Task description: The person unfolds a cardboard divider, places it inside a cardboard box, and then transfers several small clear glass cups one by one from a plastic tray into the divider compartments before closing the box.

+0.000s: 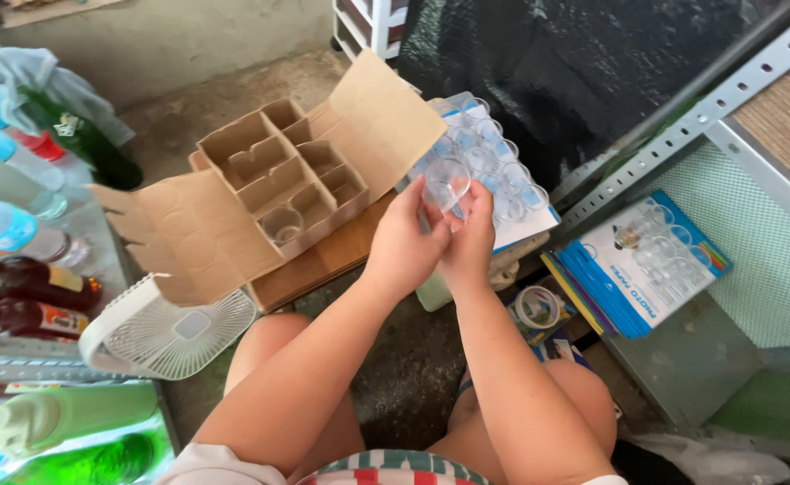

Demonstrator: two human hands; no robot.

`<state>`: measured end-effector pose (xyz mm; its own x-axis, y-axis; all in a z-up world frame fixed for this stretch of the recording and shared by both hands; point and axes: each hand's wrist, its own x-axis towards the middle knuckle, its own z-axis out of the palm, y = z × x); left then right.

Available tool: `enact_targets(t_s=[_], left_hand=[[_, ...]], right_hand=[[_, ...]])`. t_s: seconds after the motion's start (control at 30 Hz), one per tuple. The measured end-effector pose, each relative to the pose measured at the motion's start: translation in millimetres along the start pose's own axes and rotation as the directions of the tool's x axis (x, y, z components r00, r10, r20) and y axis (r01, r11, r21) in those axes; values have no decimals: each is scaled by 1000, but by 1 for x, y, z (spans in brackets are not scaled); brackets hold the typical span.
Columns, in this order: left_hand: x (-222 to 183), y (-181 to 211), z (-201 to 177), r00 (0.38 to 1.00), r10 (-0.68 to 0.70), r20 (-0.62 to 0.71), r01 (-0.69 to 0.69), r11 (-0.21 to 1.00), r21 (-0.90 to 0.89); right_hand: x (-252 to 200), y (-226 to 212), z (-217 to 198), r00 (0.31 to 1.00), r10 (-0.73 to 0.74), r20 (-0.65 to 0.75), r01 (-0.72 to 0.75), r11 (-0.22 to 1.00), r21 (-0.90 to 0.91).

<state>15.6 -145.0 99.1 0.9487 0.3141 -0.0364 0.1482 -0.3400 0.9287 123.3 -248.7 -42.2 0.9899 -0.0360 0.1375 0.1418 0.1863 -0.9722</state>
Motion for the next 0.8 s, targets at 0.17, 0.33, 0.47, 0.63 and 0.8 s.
enact_targets(t_s=[0.17,0.33,0.47,0.63,0.8], left_hand=[[-19,9,-58,992,-25,-122,13,995,-101],[-17,-13,-103,965,-34,-259,-42,958,-283],[-2,-51,-130,927,-50,-372,4,992,-123],[12,-115,-156,841,-62,-538,55,998,-29],[23,-159,-155,798,-199,-568,133,979,-156]], right_hand=[[-44,-72,74,980,-98,173,96,995,18],[-49,-74,123,932,-174,318,153,984,92],[-53,-84,148,905,-91,415,155,980,-121],[-50,-69,165,833,-154,531,305,929,-209],[-47,-70,180,750,-157,643,431,853,-293]])
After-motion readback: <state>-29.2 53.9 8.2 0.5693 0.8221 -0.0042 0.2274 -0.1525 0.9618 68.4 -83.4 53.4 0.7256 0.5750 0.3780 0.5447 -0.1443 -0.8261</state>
